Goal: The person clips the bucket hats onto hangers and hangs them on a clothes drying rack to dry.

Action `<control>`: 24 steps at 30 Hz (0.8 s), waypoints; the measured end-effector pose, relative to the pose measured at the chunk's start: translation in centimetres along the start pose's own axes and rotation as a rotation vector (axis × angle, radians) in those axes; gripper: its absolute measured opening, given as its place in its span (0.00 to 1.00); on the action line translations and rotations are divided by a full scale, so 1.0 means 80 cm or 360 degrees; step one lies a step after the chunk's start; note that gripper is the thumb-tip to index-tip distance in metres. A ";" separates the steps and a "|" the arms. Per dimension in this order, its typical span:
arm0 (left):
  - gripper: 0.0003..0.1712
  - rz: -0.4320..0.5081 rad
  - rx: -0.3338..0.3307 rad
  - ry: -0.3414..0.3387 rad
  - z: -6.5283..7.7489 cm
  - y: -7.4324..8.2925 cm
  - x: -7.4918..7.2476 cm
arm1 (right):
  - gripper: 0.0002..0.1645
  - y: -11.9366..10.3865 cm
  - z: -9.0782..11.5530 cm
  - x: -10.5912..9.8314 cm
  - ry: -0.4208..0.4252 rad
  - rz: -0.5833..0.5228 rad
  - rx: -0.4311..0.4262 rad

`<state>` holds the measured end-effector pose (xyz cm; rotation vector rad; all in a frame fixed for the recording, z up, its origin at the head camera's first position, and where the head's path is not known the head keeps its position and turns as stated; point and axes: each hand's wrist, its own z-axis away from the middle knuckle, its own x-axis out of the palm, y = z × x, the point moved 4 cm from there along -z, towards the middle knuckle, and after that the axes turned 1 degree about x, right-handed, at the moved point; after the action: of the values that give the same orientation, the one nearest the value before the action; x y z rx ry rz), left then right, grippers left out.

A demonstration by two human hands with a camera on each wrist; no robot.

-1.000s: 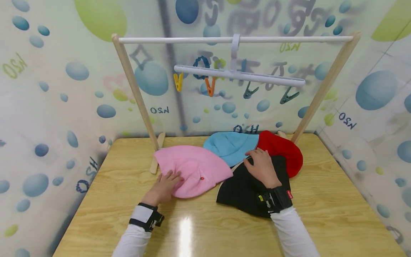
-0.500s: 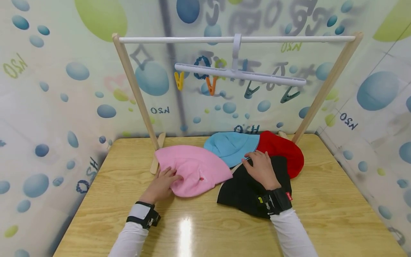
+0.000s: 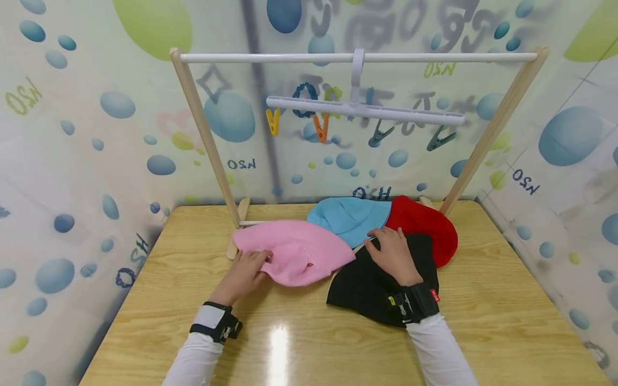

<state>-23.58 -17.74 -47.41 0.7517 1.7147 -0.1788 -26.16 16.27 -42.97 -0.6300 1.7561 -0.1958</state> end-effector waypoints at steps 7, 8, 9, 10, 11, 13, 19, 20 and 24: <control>0.07 0.0011 0.0096 0.0103 -0.010 0.007 -0.007 | 0.13 -0.001 0.001 -0.002 -0.0001 -0.0004 -0.0013; 0.07 0.0008 0.0122 0.0123 -0.012 0.008 -0.008 | 0.13 -0.001 0.001 -0.003 -0.0009 -0.0014 -0.0018; 0.07 0.0001 0.0146 0.0145 -0.013 0.009 -0.010 | 0.13 -0.001 0.001 -0.003 -0.0020 -0.0027 -0.0019; 0.06 -0.0002 0.0170 0.0166 -0.015 0.010 -0.011 | 0.14 -0.001 0.001 -0.003 -0.0037 -0.0042 -0.0016; 0.07 -0.0005 0.0188 0.0187 -0.016 0.011 -0.013 | 0.14 0.000 0.001 -0.003 -0.0057 -0.0062 -0.0013; 0.07 -0.0005 0.0217 0.0233 -0.020 0.012 -0.017 | 0.15 0.000 0.001 -0.003 -0.0106 -0.0106 -0.0003; 0.07 0.0034 0.0252 0.0323 -0.031 0.018 -0.029 | 0.16 0.001 0.000 -0.002 -0.0197 -0.0178 -0.0005; 0.07 0.0036 0.0249 0.0331 -0.033 0.020 -0.031 | 0.16 0.000 0.000 -0.001 -0.0203 -0.0183 -0.0017; 0.05 0.0060 0.0202 0.0329 -0.039 0.023 -0.039 | 0.16 -0.003 -0.001 -0.001 -0.0225 -0.0197 -0.0072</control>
<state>-24.78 -15.97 -43.12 0.9217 1.8961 -0.1903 -26.12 16.14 -42.77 -0.7680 1.5910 -0.1927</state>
